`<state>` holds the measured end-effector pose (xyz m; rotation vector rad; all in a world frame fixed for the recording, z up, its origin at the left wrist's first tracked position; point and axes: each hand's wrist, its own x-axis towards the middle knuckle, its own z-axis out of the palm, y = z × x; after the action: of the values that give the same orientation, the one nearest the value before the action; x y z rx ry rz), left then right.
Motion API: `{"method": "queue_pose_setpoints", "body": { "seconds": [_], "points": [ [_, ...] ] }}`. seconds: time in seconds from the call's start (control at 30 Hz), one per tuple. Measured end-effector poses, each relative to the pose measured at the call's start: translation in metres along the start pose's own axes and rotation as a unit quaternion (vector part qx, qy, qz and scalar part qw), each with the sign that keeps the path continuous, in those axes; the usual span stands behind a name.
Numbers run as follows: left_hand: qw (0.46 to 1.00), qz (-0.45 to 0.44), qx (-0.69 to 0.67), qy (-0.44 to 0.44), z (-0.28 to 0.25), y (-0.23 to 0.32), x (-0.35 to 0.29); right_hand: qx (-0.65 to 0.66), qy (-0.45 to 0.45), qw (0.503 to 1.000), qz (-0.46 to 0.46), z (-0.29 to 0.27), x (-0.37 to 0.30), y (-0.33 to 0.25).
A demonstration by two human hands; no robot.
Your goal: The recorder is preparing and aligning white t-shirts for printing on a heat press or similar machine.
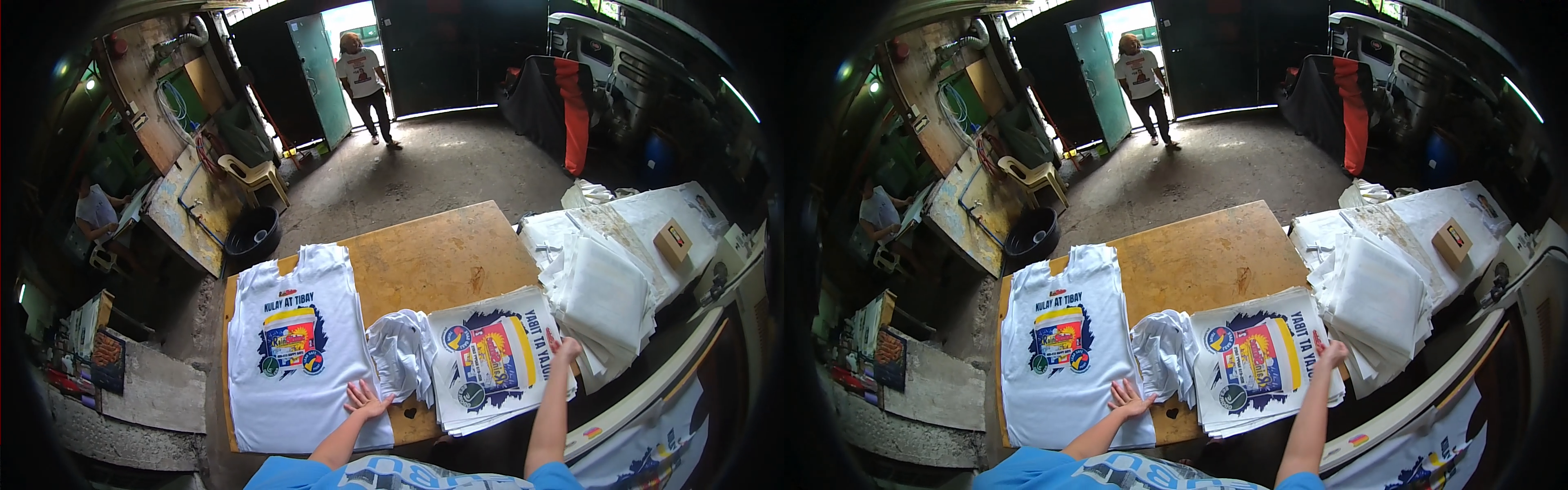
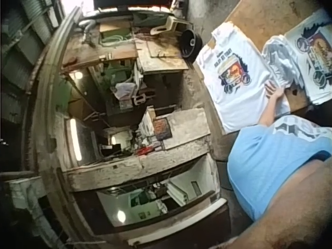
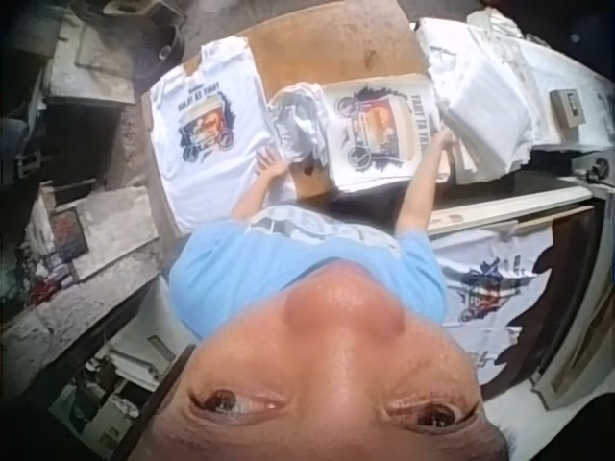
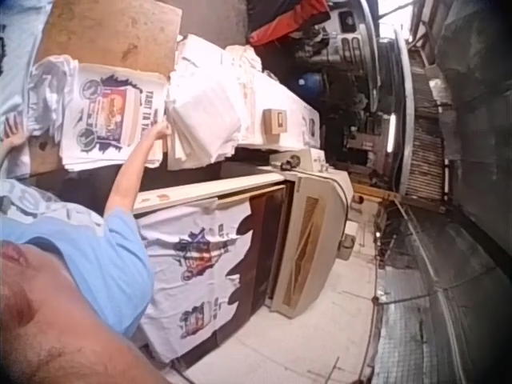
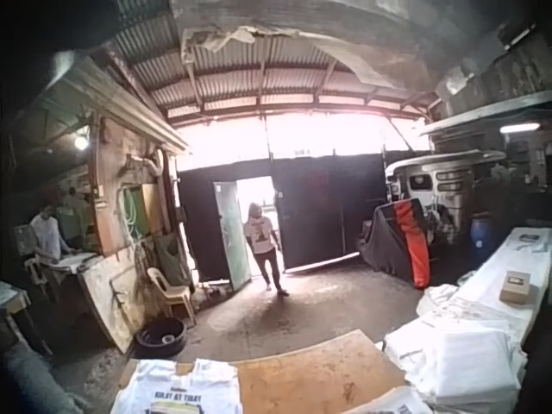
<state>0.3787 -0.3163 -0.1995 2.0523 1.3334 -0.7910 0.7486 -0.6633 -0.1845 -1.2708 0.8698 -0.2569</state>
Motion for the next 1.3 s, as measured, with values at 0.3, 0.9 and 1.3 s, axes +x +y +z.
{"method": "queue_pose_setpoints", "body": {
  "seconds": [0.3,0.9,1.3],
  "points": [
    [0.994,0.068,-0.048,0.068,0.013,-0.016,-0.005,-0.205,-0.597,0.763,-0.141,-0.114,-0.336,0.077],
    [0.945,0.322,-0.059,-0.020,0.129,-0.116,-0.146,-0.538,-0.544,0.620,-0.174,-0.419,-0.380,0.091],
    [0.724,0.497,-0.083,-0.470,0.305,-0.048,-0.448,-0.180,-0.111,0.953,0.217,-0.832,-0.287,0.143]
  ]
}}
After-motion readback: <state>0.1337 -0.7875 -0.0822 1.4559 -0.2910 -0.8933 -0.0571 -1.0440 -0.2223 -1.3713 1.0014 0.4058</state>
